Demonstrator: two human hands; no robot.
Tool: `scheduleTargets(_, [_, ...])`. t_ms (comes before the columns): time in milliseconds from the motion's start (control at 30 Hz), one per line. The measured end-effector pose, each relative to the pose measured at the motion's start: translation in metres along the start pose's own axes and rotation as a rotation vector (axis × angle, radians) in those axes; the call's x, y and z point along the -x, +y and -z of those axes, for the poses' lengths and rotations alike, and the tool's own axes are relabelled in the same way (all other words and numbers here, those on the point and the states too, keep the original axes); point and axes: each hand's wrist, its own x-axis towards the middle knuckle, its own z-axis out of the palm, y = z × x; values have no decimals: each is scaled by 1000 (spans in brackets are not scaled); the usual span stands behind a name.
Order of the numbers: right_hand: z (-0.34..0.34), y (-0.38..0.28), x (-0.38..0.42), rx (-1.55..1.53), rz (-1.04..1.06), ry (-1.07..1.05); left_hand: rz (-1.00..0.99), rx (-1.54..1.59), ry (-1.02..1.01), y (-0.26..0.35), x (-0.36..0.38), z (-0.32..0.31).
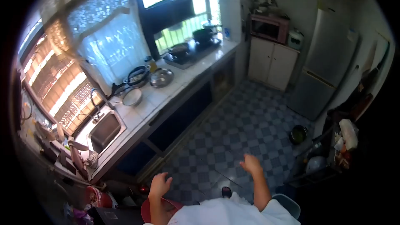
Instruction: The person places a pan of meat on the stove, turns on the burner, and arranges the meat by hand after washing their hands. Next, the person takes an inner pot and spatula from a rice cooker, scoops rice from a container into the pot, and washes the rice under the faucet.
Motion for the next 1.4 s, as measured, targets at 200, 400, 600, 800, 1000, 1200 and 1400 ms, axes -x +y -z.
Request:
scheduleTargets(200, [88, 76, -54, -45, -213, 110, -97, 80, -73, 84, -102, -49])
scheduleTargets(400, [102, 140, -90, -106, -421, 93, -84, 3, -268, 114, -203, -83])
scheduleTargets(600, [115, 214, -141, -201, -731, -33, -137, -210, -333, 183, -357, -126])
scheduleTargets(800, [192, 260, -201, -233, -919, 233, -679, -200, -246, 351, -530, -165])
scheduleTargets(1000, [198, 332, -226, -369, -1060, 359, -1098, -42, -294, 562, -614, -182])
scheduleTargets(1200, [217, 445, -224, -285, -1401, 231, -1057, 89, -362, 663, -660, -258])
scheduleTargets(1400, [321, 560, -295, -144, -1288, 388, -749, -31, -543, 695, -729, -290])
